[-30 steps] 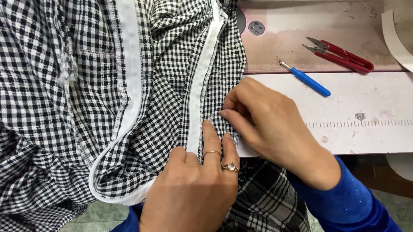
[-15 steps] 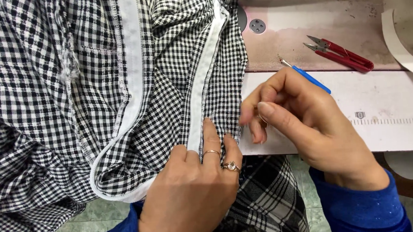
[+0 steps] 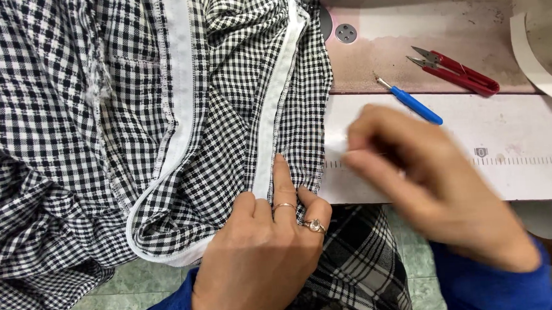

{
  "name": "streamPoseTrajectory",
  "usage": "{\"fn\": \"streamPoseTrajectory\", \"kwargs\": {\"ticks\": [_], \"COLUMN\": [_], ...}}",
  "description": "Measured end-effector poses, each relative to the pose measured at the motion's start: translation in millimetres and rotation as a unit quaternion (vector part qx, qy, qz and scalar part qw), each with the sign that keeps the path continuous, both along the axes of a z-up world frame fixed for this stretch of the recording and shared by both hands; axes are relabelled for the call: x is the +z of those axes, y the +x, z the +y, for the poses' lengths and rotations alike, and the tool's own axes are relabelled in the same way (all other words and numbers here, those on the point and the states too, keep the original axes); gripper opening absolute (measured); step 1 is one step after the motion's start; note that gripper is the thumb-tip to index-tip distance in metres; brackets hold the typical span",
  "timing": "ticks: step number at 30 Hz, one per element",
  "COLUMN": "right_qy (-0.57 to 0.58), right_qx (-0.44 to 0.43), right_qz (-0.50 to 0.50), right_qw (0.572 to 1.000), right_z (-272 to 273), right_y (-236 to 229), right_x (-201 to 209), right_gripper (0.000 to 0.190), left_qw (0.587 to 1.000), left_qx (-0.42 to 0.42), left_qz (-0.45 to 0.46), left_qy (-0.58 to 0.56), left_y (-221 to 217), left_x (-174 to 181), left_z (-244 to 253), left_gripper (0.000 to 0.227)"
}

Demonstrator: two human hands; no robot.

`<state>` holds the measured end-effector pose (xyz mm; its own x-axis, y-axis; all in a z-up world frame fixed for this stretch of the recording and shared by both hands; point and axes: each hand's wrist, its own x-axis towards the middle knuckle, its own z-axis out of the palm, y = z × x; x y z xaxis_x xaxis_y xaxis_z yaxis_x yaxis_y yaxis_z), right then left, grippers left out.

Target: Using a seam ripper to remove stitches from a checkered garment at a sewing workstation

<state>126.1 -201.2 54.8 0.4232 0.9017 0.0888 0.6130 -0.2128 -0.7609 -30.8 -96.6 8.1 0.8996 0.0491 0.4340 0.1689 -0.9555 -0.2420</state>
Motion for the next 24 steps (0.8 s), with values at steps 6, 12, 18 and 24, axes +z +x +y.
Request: {"fn": "streamPoseTrajectory", "kwargs": {"ticks": [6, 12, 18, 24], "right_qy": [0.0, -0.037, -0.014, 0.031], "right_qx": [-0.077, 0.048, 0.037, 0.037], "right_qz": [0.044, -0.094, 0.024, 0.162], "right_qw": [0.996, 0.994, 0.999, 0.986], "right_z": [-0.4, 21.4, -3.1, 5.6], "right_y": [-2.8, -16.2, -1.1, -11.3], "right_x": [-10.0, -44.3, -9.2, -19.9], "right_gripper": [0.005, 0.011, 0.015, 0.011], "left_qw": [1.0, 1.0, 1.0, 1.0], "left_qx": [0.001, 0.002, -0.006, -0.007], "left_qz": [0.005, -0.008, -0.006, -0.001], "left_qy": [0.005, -0.002, 0.004, 0.001], "left_y": [-0.6, -0.9, -1.0, -0.9], "left_x": [1.0, -1.4, -0.4, -3.6], "left_z": [-0.2, -2.5, -1.4, -2.1], "left_gripper": [0.017, 0.022, 0.016, 0.017]}}
